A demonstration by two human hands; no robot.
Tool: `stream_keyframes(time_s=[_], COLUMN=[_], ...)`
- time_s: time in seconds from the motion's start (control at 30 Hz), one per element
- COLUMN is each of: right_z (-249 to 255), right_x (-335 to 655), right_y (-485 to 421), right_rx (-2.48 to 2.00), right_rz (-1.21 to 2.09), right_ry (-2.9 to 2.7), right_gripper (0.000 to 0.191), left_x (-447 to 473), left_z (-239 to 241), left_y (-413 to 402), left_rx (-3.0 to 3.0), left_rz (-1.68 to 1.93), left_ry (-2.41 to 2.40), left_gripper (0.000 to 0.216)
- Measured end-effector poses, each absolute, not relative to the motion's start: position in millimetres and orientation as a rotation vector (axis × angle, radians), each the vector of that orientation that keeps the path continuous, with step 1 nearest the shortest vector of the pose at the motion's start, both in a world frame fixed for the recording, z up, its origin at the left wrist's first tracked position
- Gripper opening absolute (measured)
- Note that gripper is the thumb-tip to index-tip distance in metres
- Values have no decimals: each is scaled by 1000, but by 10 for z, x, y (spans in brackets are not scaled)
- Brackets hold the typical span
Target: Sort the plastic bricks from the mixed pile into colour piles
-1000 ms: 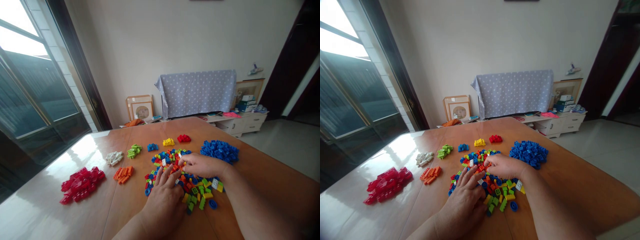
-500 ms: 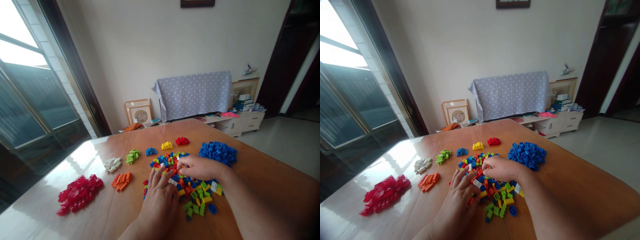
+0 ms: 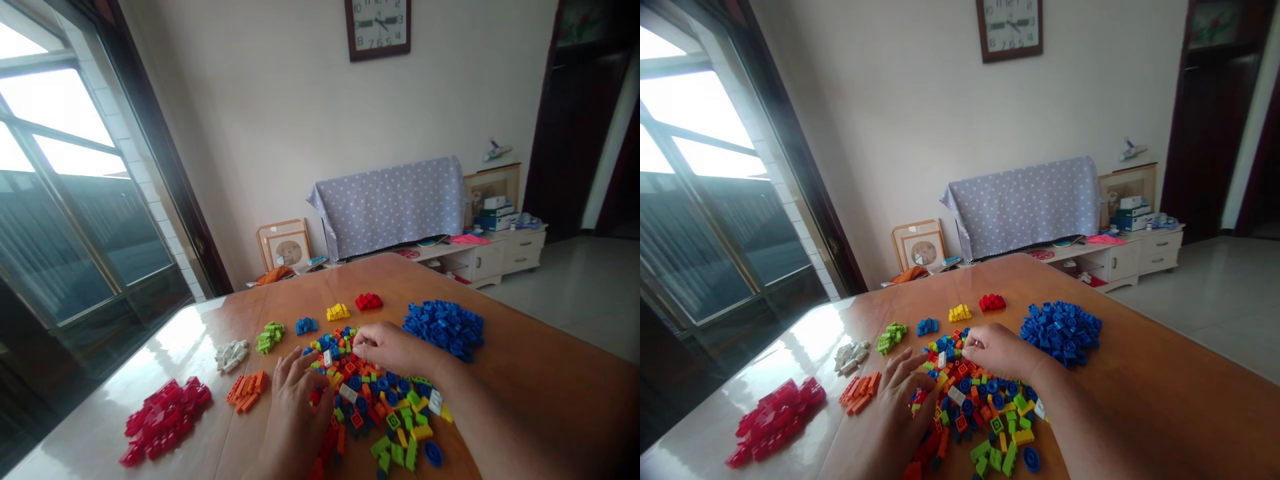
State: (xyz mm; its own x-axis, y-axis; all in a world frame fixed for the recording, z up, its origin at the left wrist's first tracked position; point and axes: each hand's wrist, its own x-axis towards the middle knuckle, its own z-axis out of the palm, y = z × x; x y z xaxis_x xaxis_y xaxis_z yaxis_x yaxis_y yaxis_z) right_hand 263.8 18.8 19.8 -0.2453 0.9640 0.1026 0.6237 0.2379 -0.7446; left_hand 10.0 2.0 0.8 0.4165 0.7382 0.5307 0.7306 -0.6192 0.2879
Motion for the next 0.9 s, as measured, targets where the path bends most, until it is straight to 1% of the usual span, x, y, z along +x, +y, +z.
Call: stream_keyframes(time_s=[0.1,0.2,0.33,0.47,0.67,0.9], right_z=[172,183,209,224,250,253], right_x=[2753,2814,2848,2904,2984,3013], right_y=[271,311,317,317,320,332], right_rx=[-1529,-1534,-1528,-1568,-1589,-1601], right_rz=[514,397,324,217,112,109], right_ry=[-1829,-1770,-1731,-1675,-1592,-1569], right_gripper=[26,26,26,30,28,26], left_x=[42,50,182,380,667,936], left_z=[25,67,199,270,75,-101], left_y=[111,210,449,897,1533,1811], left_rx=[2547,2459,2461,2443,2403,2396], left_rz=[1037,1049,965,906,791,775], left_ry=[1452,1511,1564,1676,1901,1955], left_gripper=[11,15,19,21,22,23])
